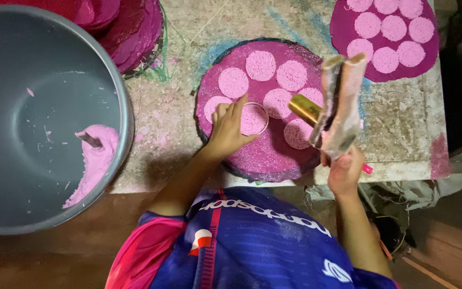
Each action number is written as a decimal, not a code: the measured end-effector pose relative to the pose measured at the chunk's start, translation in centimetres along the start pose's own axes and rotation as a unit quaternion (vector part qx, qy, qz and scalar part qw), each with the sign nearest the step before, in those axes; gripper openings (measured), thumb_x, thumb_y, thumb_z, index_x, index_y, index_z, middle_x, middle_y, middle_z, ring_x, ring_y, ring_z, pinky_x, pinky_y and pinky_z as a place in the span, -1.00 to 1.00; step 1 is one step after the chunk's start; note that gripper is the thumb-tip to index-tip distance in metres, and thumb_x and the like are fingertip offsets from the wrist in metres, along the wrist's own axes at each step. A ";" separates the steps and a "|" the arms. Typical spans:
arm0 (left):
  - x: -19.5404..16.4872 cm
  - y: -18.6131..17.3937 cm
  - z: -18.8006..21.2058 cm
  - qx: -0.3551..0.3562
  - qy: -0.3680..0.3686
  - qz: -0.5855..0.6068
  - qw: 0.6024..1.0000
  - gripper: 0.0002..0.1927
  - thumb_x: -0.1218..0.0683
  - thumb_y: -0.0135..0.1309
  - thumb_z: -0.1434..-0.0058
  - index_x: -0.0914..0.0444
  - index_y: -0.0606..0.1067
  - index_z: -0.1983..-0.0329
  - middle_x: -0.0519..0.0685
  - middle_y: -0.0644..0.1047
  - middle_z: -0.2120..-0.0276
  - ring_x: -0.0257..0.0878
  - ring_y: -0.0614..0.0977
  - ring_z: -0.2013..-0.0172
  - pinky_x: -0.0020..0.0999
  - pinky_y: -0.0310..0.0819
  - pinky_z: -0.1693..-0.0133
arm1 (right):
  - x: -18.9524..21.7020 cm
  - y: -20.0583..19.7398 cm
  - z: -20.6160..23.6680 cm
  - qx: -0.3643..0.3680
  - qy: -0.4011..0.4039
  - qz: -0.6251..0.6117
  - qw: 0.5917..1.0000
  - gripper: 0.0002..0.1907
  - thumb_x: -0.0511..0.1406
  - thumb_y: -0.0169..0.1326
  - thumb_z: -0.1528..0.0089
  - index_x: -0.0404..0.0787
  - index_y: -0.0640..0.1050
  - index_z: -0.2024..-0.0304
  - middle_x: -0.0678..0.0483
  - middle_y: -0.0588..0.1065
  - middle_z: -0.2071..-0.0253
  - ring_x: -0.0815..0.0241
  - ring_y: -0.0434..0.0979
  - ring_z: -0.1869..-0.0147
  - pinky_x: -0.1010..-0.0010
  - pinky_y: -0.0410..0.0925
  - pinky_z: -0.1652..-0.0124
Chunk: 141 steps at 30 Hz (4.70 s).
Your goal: The person scoops pink paste from a large plastic basin and packs it into a small ring mold set on a round board, then uses a wooden hand press to press the paste into a flat disc. They lift the press, release the molded disc onto the board alongside similar discs, and repeat the cycle, occasionally repositioning the ring mold.
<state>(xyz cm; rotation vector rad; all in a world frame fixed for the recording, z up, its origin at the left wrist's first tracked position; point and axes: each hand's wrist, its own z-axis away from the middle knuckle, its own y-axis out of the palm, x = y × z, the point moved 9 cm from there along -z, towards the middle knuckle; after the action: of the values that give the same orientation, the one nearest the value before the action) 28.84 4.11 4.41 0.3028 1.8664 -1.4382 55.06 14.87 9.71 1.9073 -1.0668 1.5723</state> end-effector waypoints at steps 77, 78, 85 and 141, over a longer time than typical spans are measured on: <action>31.9 -40.8 39.9 -0.474 0.000 0.747 0.466 -0.43 -0.05 -0.07 -0.44 0.40 0.30 -0.39 0.13 0.49 -0.18 -0.19 0.58 -0.10 -0.36 0.49 -0.14 | 21.8 70.2 -1.6 0.580 -0.292 0.654 0.388 -0.54 -0.29 0.05 -0.19 -0.22 0.39 -0.15 -0.11 0.55 0.16 -0.12 0.68 0.21 0.11 0.53 0.31; 31.7 -41.0 40.4 -0.502 -0.031 0.714 0.487 -0.43 -0.05 -0.11 -0.47 0.40 0.29 -0.40 0.12 0.48 -0.20 -0.21 0.57 -0.12 -0.37 0.48 -0.16 | 20.0 70.5 -1.9 0.581 -0.294 0.647 0.397 -0.54 -0.32 -0.02 -0.27 -0.21 0.36 -0.23 -0.14 0.54 0.17 -0.15 0.67 0.23 0.08 0.54 0.33; 25.4 -46.4 42.1 -0.562 -0.223 0.159 0.781 -0.42 0.07 0.24 -0.30 0.28 0.38 -0.35 0.00 0.52 -0.28 -0.29 0.64 -0.11 -0.46 0.47 -0.12 | 11.9 68.4 2.7 0.645 -0.240 0.570 0.449 -0.56 -0.36 -0.01 -0.19 -0.21 0.39 -0.15 -0.17 0.55 0.18 -0.23 0.65 0.20 -0.01 0.51 0.24; 21.6 -46.6 36.9 -0.272 -0.087 -0.156 0.946 -0.36 -0.11 0.23 -0.09 0.14 0.43 -0.25 0.06 0.38 -0.37 0.07 0.51 -0.21 -0.07 0.43 -0.09 | 39.9 60.4 7.0 0.340 -0.631 0.532 0.451 -0.72 -0.22 0.09 -0.13 -0.08 0.59 0.10 0.20 0.37 0.46 0.27 0.46 0.41 0.42 0.32 0.44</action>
<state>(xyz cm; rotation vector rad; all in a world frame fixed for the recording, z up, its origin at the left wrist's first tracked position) 1.43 -50.64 20.46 -0.3932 2.1329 -1.0349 13.94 -37.90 38.25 3.4254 -3.0976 0.4485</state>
